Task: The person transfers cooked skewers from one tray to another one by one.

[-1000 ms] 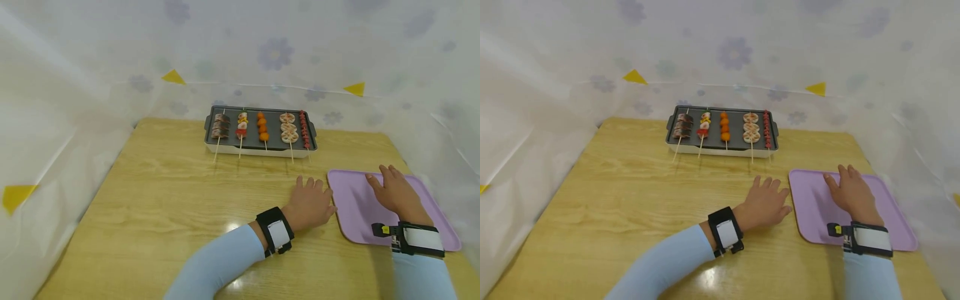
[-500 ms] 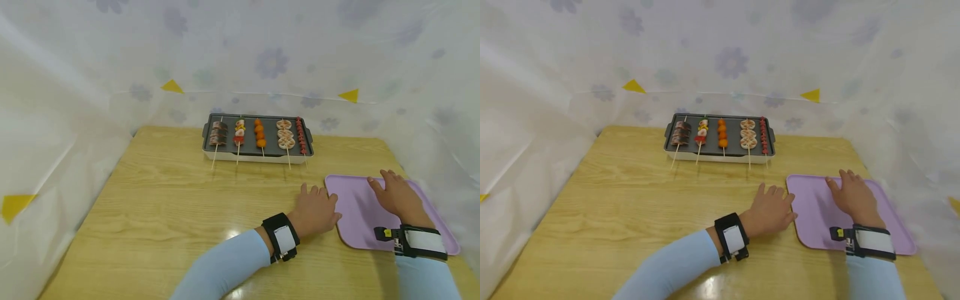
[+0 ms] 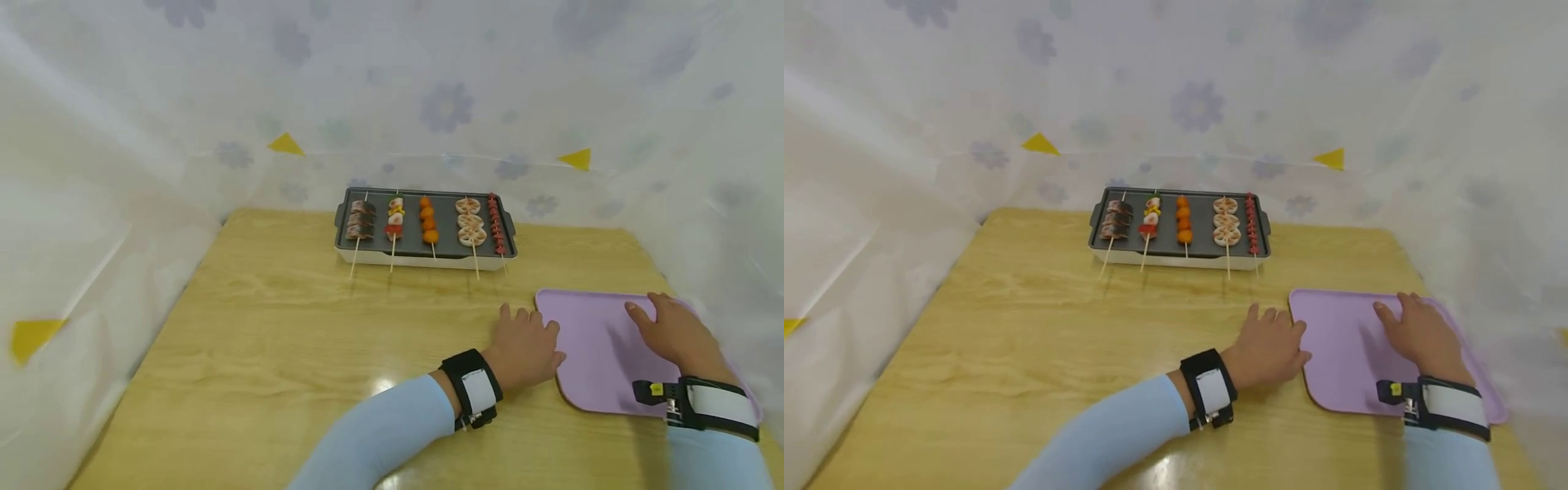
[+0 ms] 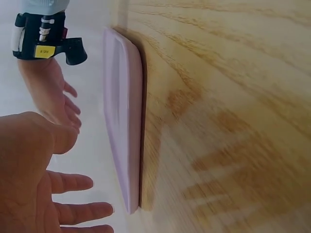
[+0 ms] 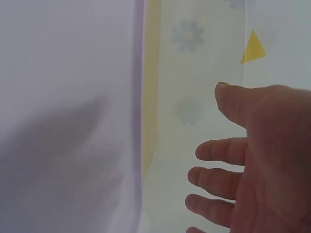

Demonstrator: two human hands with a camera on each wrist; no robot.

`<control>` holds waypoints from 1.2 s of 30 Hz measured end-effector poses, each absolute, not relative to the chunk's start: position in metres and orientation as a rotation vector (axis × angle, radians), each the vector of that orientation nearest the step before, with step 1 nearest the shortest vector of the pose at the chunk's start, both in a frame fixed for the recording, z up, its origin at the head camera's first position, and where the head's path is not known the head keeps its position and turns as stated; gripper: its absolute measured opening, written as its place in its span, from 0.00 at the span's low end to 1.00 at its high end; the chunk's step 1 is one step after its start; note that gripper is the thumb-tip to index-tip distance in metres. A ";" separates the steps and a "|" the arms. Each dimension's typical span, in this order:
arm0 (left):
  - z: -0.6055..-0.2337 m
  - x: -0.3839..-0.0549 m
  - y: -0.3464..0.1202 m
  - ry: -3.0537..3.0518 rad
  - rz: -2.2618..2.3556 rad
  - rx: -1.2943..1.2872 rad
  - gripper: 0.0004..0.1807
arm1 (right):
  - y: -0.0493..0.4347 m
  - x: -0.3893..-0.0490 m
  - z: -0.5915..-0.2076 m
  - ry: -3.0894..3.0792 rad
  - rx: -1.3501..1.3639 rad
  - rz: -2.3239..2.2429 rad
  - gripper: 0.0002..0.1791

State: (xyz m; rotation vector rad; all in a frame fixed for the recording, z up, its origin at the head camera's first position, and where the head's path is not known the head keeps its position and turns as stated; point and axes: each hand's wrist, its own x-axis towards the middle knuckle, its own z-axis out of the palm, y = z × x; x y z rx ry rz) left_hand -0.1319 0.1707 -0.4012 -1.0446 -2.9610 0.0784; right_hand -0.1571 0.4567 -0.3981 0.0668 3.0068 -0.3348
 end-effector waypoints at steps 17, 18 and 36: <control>-0.394 -0.135 0.188 -2.980 0.031 -1.021 0.24 | 0.480 -0.156 -0.399 2.964 0.156 -0.321 0.51; -0.395 -0.134 0.188 -2.980 0.032 -1.024 0.24 | 0.479 -0.156 -0.399 2.950 0.168 -0.325 0.51; -0.408 -0.130 0.189 -2.991 0.064 -1.021 0.26 | 0.495 -0.154 -0.414 2.798 0.269 -0.352 0.55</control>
